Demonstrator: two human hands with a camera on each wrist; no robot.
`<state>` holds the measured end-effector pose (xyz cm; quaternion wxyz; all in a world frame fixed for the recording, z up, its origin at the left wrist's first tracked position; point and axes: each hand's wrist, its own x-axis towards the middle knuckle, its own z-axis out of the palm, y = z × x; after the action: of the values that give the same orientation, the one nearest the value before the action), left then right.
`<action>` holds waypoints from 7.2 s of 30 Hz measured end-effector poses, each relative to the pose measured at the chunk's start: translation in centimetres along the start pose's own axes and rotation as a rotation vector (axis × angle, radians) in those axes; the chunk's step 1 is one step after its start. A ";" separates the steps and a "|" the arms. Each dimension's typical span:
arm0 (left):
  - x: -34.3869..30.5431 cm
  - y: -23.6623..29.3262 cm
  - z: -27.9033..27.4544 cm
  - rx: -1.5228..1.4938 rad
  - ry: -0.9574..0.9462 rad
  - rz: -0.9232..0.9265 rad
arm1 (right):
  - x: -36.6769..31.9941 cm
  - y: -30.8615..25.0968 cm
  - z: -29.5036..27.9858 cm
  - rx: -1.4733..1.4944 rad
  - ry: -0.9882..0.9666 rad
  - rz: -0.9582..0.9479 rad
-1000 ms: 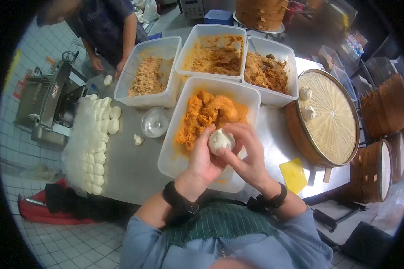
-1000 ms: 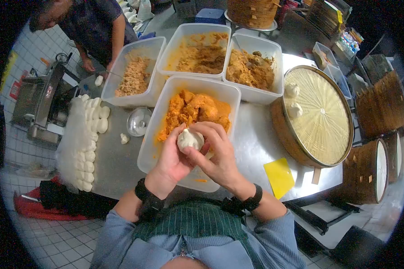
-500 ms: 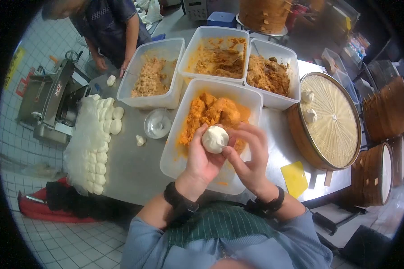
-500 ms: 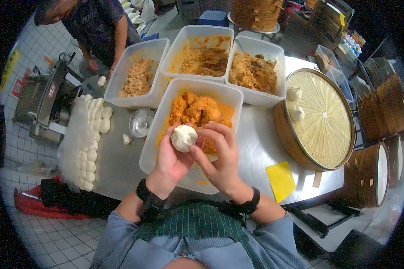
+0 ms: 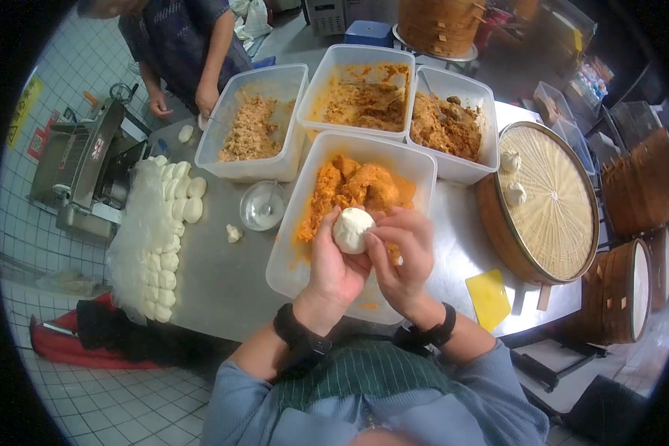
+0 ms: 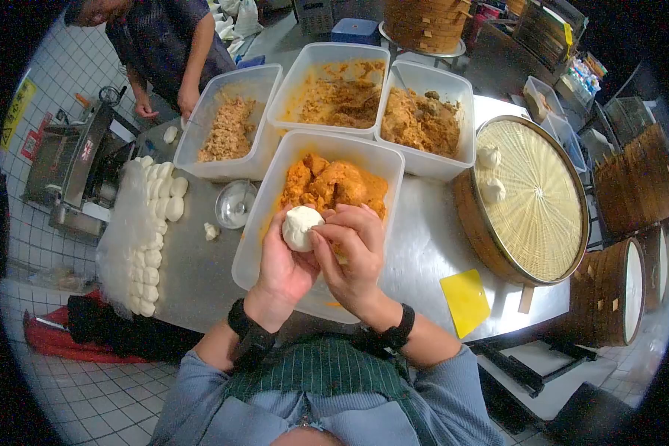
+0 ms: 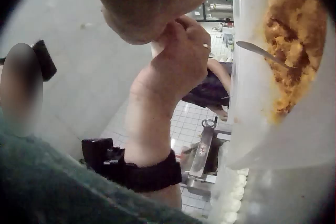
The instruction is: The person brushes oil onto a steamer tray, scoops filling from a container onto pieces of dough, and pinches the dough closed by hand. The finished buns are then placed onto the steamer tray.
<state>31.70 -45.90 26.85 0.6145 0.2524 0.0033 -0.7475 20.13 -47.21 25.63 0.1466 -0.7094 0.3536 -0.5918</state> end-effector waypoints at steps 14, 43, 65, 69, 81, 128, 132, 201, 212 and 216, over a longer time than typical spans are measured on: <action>-0.3 0.2 0.8 0.020 0.080 -0.009 | 1.0 -0.9 0.0 0.059 -0.049 0.117; 0.0 1.0 -1.1 -0.151 -0.069 -0.104 | 0.4 0.5 -0.9 0.629 -0.169 0.609; -0.3 0.8 -0.3 0.051 0.052 -0.049 | 0.7 0.4 -1.2 0.022 -0.062 0.005; -0.2 0.6 -0.2 0.071 0.044 -0.114 | 0.6 0.3 -1.0 0.032 -0.126 -0.056; -0.4 1.0 0.8 0.337 0.023 -0.100 | 2.6 0.3 -4.3 0.190 -0.300 0.155; -2.0 4.3 -2.9 0.665 0.142 -0.056 | 0.2 16.9 -25.8 -0.671 -0.184 1.002; -2.6 4.9 -3.4 0.670 0.160 -0.030 | 1.9 17.4 -25.5 -0.874 -0.358 0.936; -20.6 27.0 -34.9 1.126 1.102 1.169 | -5.7 -4.9 49.3 0.317 -0.534 0.925; -15.1 25.0 -28.4 0.304 0.282 0.418 | -7.6 -9.2 34.9 0.634 -1.086 0.797; -14.3 21.4 -29.7 0.490 0.539 0.334 | -9.3 -9.0 32.6 0.290 -1.125 0.660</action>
<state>64.19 -28.67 12.94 0.6262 0.5754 -0.0552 -0.5231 53.39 -41.43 16.00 0.5759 -0.7377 0.3388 -0.0972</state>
